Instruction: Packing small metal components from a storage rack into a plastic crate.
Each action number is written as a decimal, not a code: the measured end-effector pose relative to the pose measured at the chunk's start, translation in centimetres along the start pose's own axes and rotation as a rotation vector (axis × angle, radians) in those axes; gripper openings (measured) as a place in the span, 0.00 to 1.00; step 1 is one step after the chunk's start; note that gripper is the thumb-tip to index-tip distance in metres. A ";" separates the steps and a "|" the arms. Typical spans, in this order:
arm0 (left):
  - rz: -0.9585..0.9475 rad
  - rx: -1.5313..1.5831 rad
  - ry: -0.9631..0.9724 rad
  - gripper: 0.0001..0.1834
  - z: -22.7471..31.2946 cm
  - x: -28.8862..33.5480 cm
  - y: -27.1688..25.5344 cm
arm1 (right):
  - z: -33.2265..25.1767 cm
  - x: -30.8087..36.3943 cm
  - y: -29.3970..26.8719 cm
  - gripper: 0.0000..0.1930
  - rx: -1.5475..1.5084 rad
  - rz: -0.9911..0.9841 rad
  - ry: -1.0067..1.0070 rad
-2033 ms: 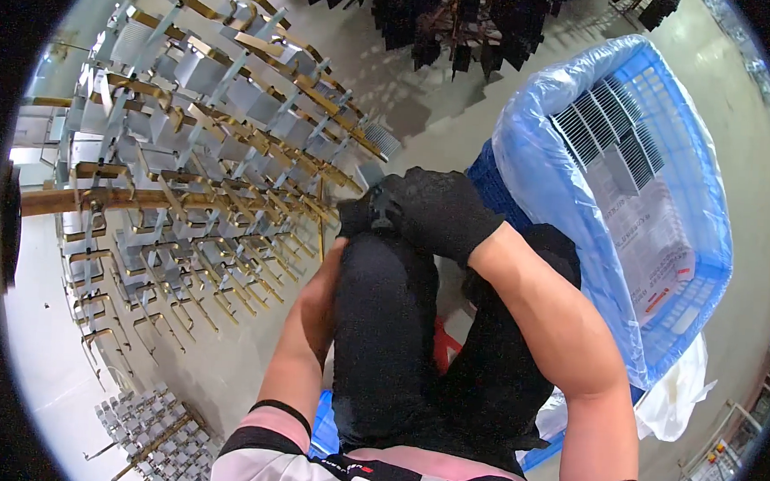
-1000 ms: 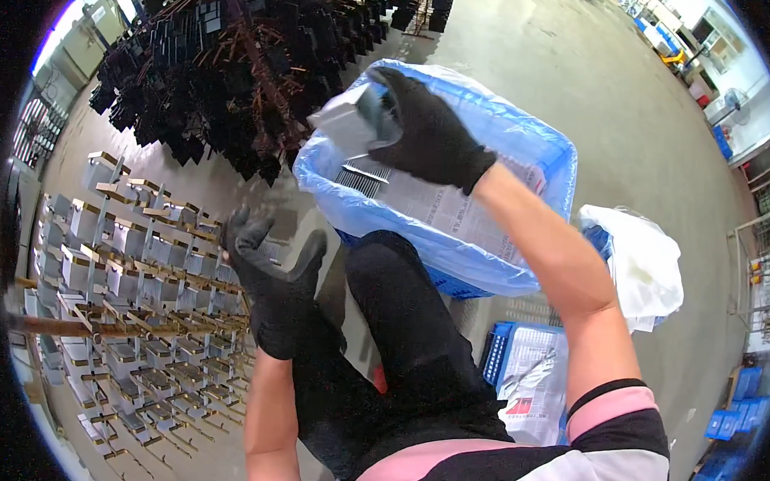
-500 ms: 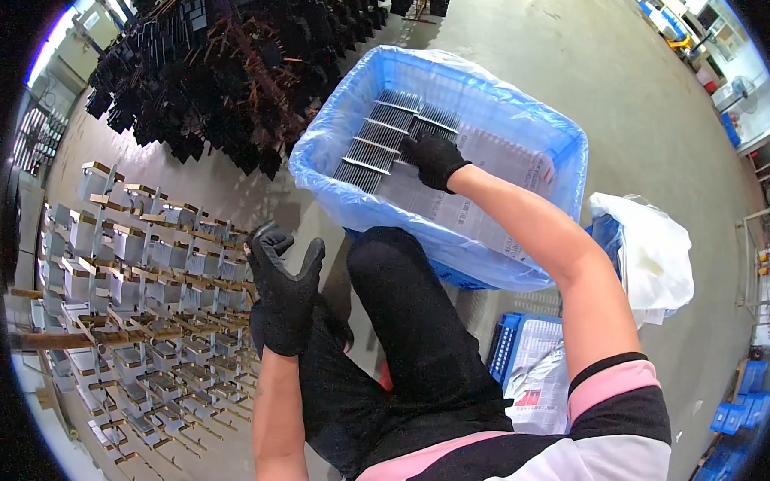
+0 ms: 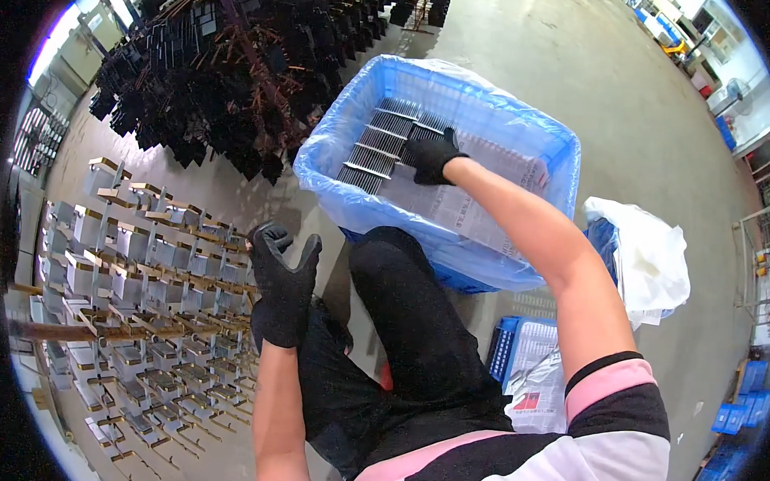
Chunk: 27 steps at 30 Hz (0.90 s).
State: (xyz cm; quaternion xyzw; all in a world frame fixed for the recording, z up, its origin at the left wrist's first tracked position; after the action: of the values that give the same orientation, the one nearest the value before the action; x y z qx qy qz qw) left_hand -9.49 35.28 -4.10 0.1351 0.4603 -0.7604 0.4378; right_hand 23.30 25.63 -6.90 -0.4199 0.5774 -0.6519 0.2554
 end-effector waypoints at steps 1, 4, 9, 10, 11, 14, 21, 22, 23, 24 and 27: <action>0.008 0.011 0.017 0.28 0.3 -0.4 0.2 | 1.9 -0.2 -0.2 0.28 0.011 0.010 0.019; 0.021 0.099 0.015 0.25 0.9 -1.0 1.8 | 8.1 -0.1 -1.1 0.23 -0.478 0.414 -0.054; -0.010 0.312 -0.369 0.13 -2.9 -0.6 -3.8 | -2.3 3.8 -8.9 0.15 -1.213 0.482 -0.356; -0.028 0.434 -0.512 0.11 -3.6 -0.7 -4.1 | -3.7 6.0 -10.2 0.15 -1.238 0.471 -0.388; -0.023 0.398 -0.540 0.11 -4.7 -0.7 -4.5 | -5.3 8.3 -11.2 0.15 -1.275 0.461 -0.420; -0.084 0.466 -0.608 0.10 -9.8 1.3 -4.6 | -10.6 13.5 -11.5 0.16 -0.837 0.462 -0.604; -0.211 0.804 -0.923 0.08 -23.2 17.4 3.6 | -19.9 12.2 -1.0 0.19 -0.871 0.118 -0.806; -0.050 1.167 -1.205 0.09 -26.3 20.7 4.0 | -21.2 12.0 -0.3 0.19 -0.920 0.120 -0.850; -0.028 1.147 -1.220 0.09 -28.7 22.7 4.6 | -21.8 11.8 0.2 0.19 -0.938 0.103 -0.868; -0.130 0.773 -0.935 0.08 -31.0 23.1 4.1 | -22.3 11.7 0.4 0.19 -0.901 0.082 -0.867; 0.002 0.704 -0.959 0.08 -29.9 21.1 11.3 | -20.5 10.6 2.1 0.20 -0.753 0.010 -0.773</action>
State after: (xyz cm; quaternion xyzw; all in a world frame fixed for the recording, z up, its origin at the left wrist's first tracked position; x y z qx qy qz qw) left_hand -18.66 46.19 -39.68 -0.0860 -0.0688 -0.8430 0.5265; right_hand 0.22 27.62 -5.82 -0.6892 0.6369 -0.1967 0.2841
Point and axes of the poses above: each hand's wrist, its own x-axis away from the middle knuckle, its own y-axis out of the palm, z = x × y, the point moved 2 cm from there along -x, towards the middle knuckle, and after that the axes turned 7 degrees about y, right-handed, at the moved point
